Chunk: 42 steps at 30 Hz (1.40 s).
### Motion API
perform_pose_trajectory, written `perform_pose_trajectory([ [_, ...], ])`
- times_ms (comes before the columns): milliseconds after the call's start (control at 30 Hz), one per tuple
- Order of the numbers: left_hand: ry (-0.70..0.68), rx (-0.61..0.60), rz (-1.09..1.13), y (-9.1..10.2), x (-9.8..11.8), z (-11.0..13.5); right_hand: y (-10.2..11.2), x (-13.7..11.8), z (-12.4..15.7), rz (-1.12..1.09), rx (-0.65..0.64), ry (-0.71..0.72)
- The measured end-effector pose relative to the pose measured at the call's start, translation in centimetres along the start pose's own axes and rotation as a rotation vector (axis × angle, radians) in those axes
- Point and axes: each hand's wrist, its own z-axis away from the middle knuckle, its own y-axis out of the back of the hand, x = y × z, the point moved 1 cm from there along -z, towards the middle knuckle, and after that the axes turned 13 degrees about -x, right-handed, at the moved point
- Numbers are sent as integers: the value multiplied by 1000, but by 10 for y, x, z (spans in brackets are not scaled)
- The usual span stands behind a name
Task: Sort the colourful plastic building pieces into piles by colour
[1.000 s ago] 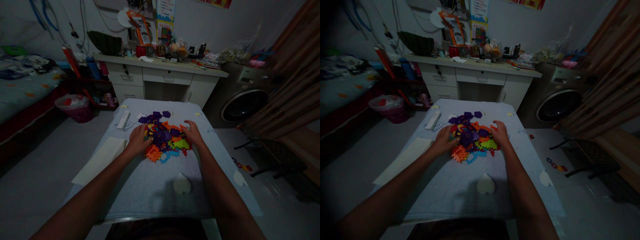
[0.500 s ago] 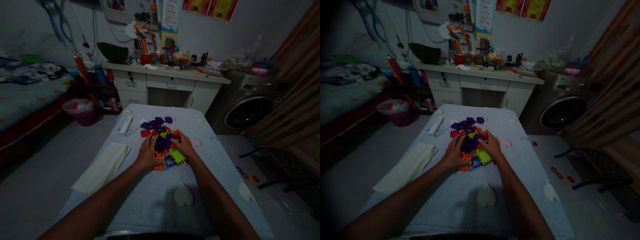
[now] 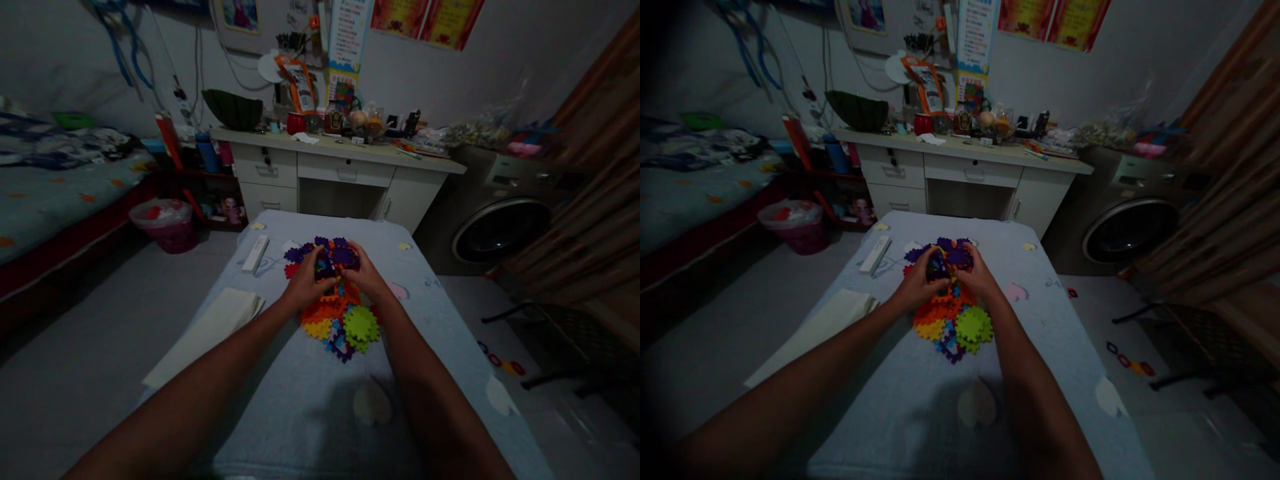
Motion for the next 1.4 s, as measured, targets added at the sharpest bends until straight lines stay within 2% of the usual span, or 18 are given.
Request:
perform_pose_trajectory([
  [67,29,-48,-70,10,-7,-4,12,-3,2,-23,-46,-3],
  [133,77,-77,-167,20,-17,-8,23,3,6,-27,-28,-29],
  [267,137,-19,-209,35,-42,-24,38,31,15,212,207,-141],
  [333,184,-22,-216,38,-53,-39,38,47,19,358,261,-205],
  [400,295,-64,-242,40,-61,-55,35,59,21,449,238,-242],
  [467,421,-170,-267,39,-66,-69,31,66,21,508,196,-245],
  [567,451,-264,-257,37,-66,-83,29,70,21,576,167,-226],
  [700,388,-364,-231,28,-57,-83,29,69,21,610,155,-219],
  [833,281,-438,-213,23,-43,-66,30,70,22,564,172,-234],
  [967,2,-466,-152,24,-26,-53,32,72,21,470,185,-212],
  [1067,-97,-489,84,24,-18,-63,34,71,20,393,191,-196],
  [1133,-94,-433,118,22,-17,-80,35,68,20,346,202,-189],
  [1233,16,-321,-173,16,-24,-111,35,64,21,285,243,-189],
  [1267,107,-346,-303,12,-29,-121,35,63,21,268,257,-190],
  [1400,301,-401,-405,-6,-48,-154,36,60,21,226,262,-183],
])
